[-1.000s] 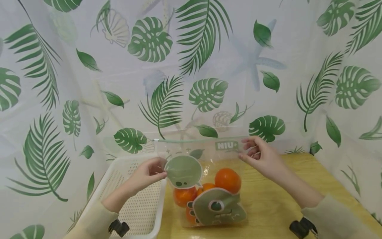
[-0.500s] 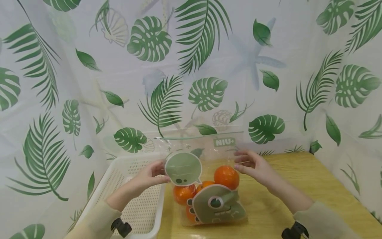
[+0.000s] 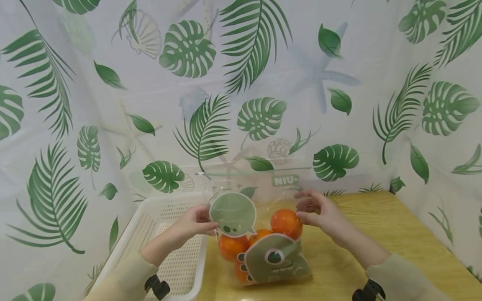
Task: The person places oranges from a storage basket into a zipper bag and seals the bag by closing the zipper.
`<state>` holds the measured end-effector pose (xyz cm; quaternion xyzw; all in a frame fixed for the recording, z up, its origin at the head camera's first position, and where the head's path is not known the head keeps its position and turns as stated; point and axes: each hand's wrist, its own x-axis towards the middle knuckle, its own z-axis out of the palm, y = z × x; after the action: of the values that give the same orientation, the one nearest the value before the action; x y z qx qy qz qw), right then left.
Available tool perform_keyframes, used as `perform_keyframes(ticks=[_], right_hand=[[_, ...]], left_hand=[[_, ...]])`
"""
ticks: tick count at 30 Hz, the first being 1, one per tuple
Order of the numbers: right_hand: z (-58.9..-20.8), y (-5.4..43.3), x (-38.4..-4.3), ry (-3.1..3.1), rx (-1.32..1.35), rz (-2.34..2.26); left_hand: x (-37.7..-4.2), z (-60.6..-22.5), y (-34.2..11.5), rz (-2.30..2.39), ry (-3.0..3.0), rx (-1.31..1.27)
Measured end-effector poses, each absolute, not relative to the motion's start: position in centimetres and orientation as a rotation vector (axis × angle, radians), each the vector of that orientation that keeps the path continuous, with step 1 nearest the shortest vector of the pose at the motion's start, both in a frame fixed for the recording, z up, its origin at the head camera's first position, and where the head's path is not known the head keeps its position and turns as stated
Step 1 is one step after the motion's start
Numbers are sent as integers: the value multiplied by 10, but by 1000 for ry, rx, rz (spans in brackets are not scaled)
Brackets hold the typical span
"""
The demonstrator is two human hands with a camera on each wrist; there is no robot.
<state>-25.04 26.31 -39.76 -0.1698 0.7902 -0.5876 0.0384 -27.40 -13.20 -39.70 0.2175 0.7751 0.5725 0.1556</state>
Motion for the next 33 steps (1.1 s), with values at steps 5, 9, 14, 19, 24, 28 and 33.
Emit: perform_keyframes(ticks=[5,9,14,19,24,28,33], right_hand=[[-397,265,-250,2419,-520,-1837],[-396,266,-250,2396,-503,-1871],[-391,269,-247,2367,-511,-1874],[-384,270,-241,2352,-506,-1854],[-381,269,-237,2381,-412,-1807],[-386,270,-237,2352,-356,-1786],[-395,272,-240,2339,-325,-1770]], left_hand=[[-274,-397,-128,1675,2177,592],[-273,-395,-126,1705,2113,551],[-269,-392,-124,1731,2022,507],[-265,-389,-123,1775,1905,474],[-262,-389,-121,1816,1774,348],[-263,-394,-119,1825,1755,266],[-267,-403,-114,1818,1799,223]])
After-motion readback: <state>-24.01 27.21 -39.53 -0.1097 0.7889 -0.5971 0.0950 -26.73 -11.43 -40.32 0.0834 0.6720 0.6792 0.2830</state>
